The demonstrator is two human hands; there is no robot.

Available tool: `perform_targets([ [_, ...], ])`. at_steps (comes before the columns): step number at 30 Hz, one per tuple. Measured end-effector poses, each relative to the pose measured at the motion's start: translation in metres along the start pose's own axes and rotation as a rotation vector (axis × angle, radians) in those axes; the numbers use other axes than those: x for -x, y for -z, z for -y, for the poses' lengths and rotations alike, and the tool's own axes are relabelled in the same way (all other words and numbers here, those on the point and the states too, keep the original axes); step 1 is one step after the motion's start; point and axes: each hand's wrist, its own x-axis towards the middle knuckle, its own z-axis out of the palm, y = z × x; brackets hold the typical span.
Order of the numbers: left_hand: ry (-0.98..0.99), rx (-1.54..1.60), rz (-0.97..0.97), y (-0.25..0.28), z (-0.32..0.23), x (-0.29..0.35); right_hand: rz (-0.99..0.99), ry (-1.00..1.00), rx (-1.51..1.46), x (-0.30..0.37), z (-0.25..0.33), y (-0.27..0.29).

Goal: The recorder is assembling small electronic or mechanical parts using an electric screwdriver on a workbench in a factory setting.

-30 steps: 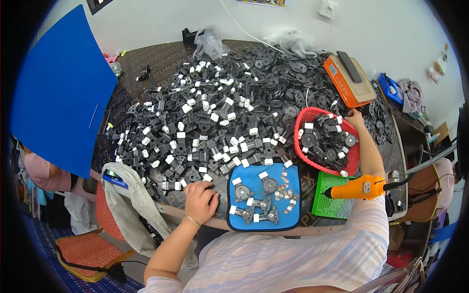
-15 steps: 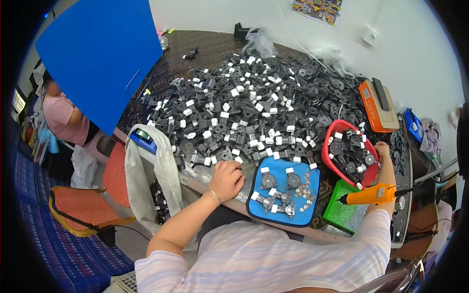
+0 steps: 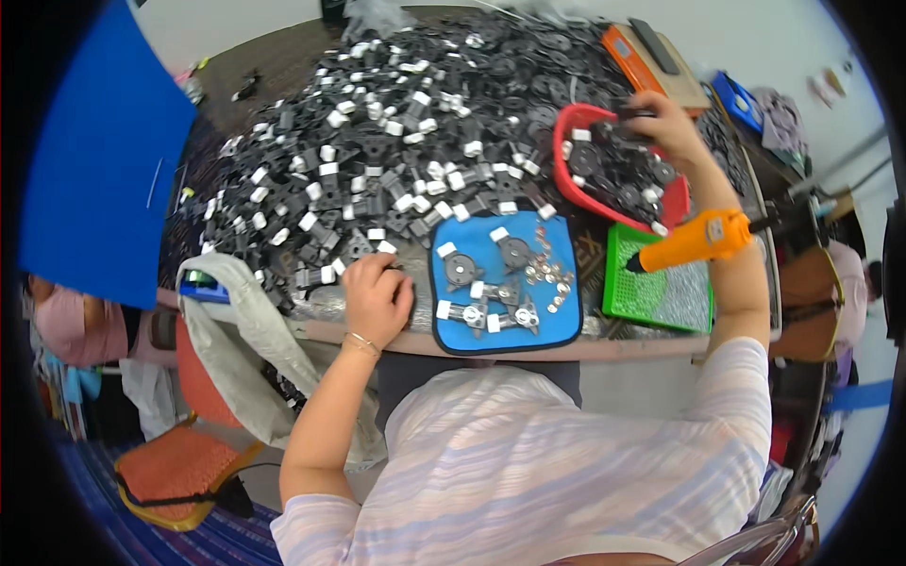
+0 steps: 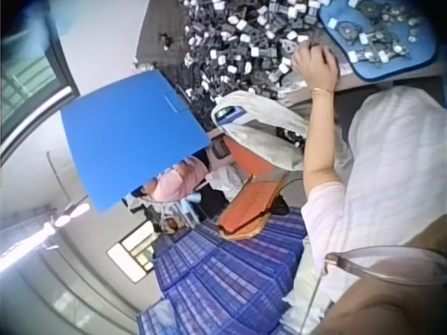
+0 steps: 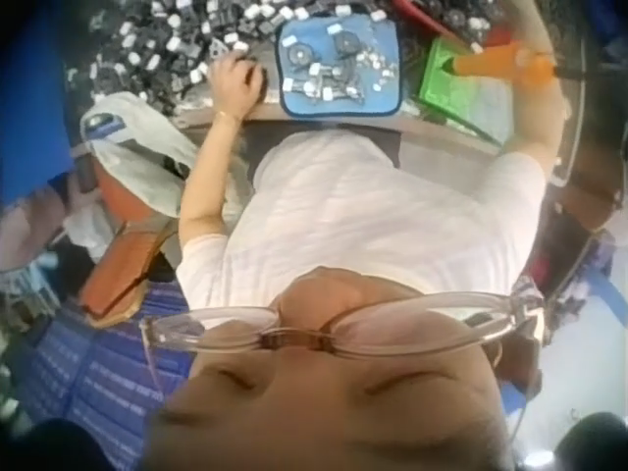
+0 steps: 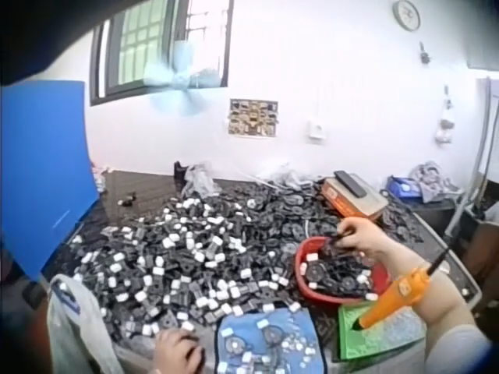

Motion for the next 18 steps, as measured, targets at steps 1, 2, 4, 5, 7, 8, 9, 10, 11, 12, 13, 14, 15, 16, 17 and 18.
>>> perform_targets([
  [1, 0.004, 0.002, 0.002, 0.0, 0.0, 0.001, 0.071, 0.038, 0.055, 0.007, 0.008, -0.027],
  [2, 0.005, 0.004, 0.004, -0.002, 0.001, 0.0, 0.13, 0.054, 0.244, 0.015, 0.016, -0.049],
  [4, -0.001, 0.012, 0.007, -0.003, 0.002, 0.003, 0.275, 0.242, 0.441, 0.026, 0.023, -0.087],
  [5, -0.003, 0.015, 0.002, -0.003, 0.001, 0.002, 0.341, 0.334, 0.495, 0.029, 0.019, -0.096],
  [7, -0.004, 0.023, -0.015, -0.004, 0.001, 0.004, 0.393, 0.371, 0.543, 0.04, 0.021, -0.11],
  [8, -0.005, 0.029, -0.012, -0.004, 0.001, 0.005, 0.444, 0.363, 0.558, 0.044, 0.024, -0.113],
  [9, -0.009, 0.031, -0.016, -0.003, 0.001, 0.005, 0.469, 0.434, 0.663, 0.047, 0.023, -0.115],
  [10, -0.009, 0.03, -0.023, -0.002, 0.0, 0.005, 0.484, 0.499, 0.725, 0.05, 0.02, -0.116],
  [11, -0.011, 0.028, -0.021, -0.003, 0.001, 0.006, 0.498, 0.563, 0.786, 0.054, 0.017, -0.118],
  [12, -0.009, 0.033, -0.018, -0.003, 0.001, 0.007, 0.5, 0.677, 0.849, 0.057, 0.013, -0.119],
  [13, -0.013, 0.027, -0.02, -0.003, 0.001, 0.007, 0.503, 0.768, 0.896, 0.06, 0.014, -0.12],
  [14, -0.016, 0.021, -0.022, -0.003, 0.002, 0.007, 0.505, 0.861, 0.943, 0.062, 0.015, -0.12],
  [15, -0.02, 0.028, -0.031, -0.004, 0.003, 0.008, 0.527, 0.85, 0.953, 0.064, 0.015, -0.121],
  [16, -0.024, 0.034, -0.029, -0.004, 0.003, 0.007, 0.524, 0.844, 0.957, 0.066, 0.015, -0.119],
  [17, -0.022, 0.038, -0.028, -0.004, 0.002, 0.007, 0.511, 0.845, 0.903, 0.067, 0.015, -0.117],
  [18, -0.019, 0.041, -0.026, -0.004, 0.002, 0.006, 0.498, 0.847, 0.849, 0.069, 0.014, -0.115],
])
